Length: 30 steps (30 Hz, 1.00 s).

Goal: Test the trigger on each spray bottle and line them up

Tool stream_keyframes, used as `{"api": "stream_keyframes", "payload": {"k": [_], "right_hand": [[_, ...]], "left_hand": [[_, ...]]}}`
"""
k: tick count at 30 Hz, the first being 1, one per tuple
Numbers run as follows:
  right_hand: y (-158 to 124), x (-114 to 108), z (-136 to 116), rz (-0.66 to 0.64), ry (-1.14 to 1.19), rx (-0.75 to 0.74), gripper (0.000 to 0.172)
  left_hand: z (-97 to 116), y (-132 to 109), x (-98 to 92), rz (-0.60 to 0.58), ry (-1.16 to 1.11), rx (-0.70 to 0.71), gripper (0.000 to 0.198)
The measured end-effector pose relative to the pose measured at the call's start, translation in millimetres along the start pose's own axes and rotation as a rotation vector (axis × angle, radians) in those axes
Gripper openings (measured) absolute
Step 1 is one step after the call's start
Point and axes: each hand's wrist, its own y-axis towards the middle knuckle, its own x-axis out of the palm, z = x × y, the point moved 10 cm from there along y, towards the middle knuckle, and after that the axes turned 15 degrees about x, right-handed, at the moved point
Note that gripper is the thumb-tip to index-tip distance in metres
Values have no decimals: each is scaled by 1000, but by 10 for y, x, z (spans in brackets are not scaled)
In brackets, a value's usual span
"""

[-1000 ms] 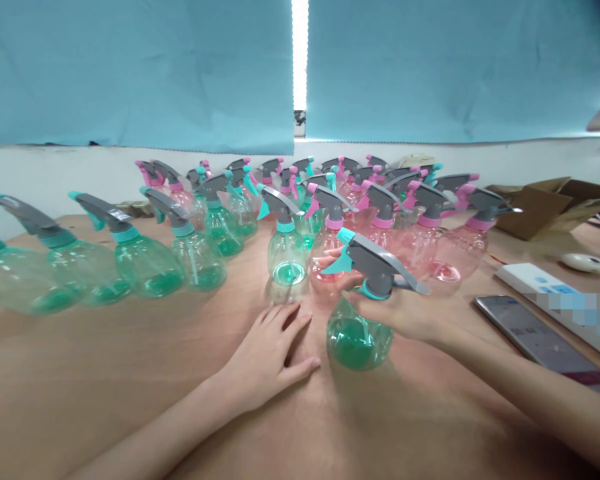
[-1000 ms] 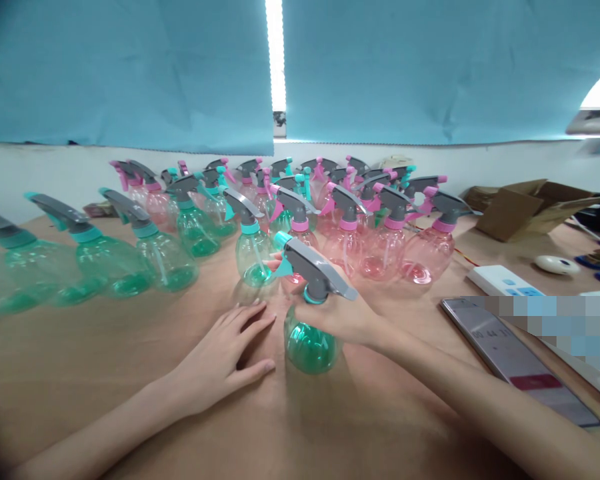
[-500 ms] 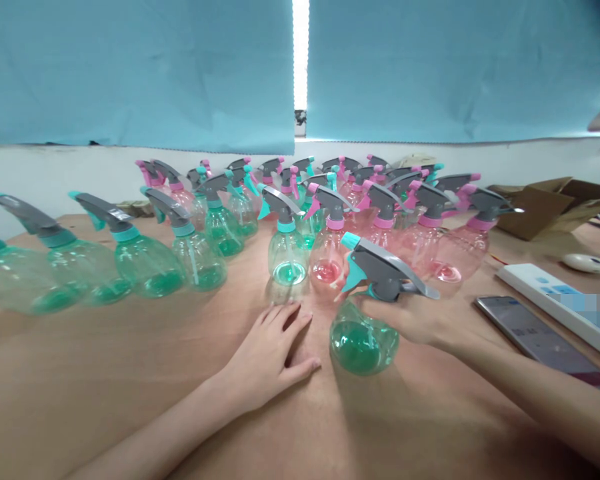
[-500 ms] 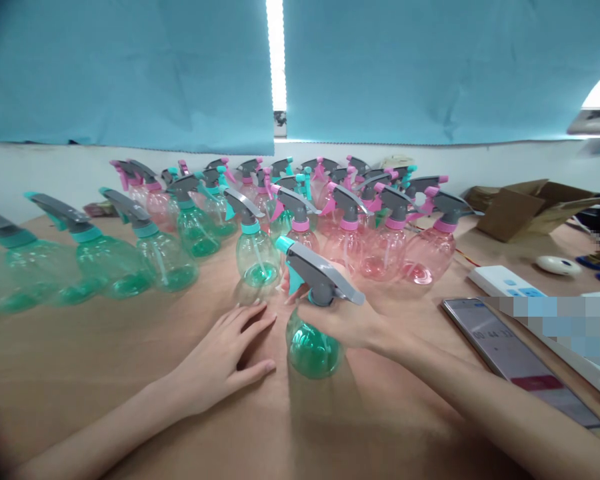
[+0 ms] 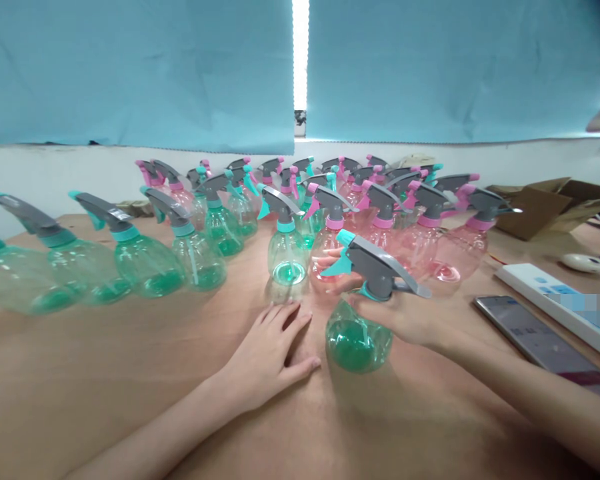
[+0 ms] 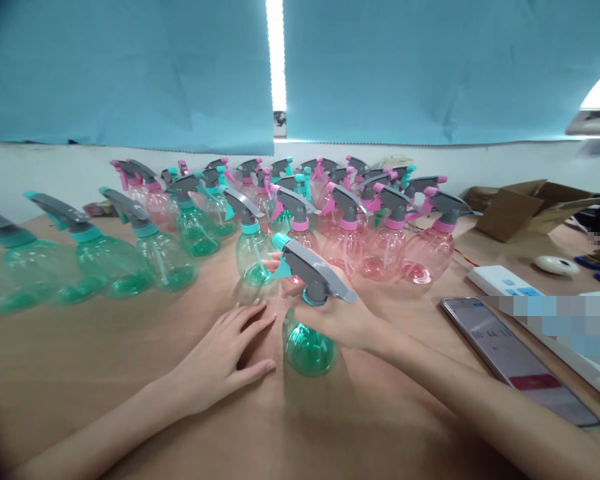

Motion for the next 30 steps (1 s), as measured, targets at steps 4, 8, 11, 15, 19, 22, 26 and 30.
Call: {"api": "stream_keyframes", "payload": {"k": [4, 8, 11, 15, 19, 22, 26, 30], "right_hand": [[-8, 15, 17, 13, 63, -46, 12], [-7, 23, 58, 24, 39, -20, 14], [-11, 7, 93, 35, 8, 2, 14], [-19, 8, 110, 29, 5, -10, 13], [-8, 47, 137, -2, -4, 10, 11], [-3, 55, 144, -12, -25, 31, 10], [-8, 48, 115, -15, -50, 39, 7], [-12, 43, 83, -12, 3, 33, 8]], "left_hand": [[1, 6, -3, -6, -3, -4, 60], [-4, 7, -9, 0, -1, -3, 60], [-8, 6, -10, 7, -2, 0, 59], [-19, 2, -1, 1, -9, -12, 59], [-16, 0, -12, 16, -21, -11, 58], [-15, -1, -8, 12, -21, -9, 59], [-18, 1, -5, -1, -10, -15, 59], [-15, 1, -5, -3, -16, -19, 59]]}}
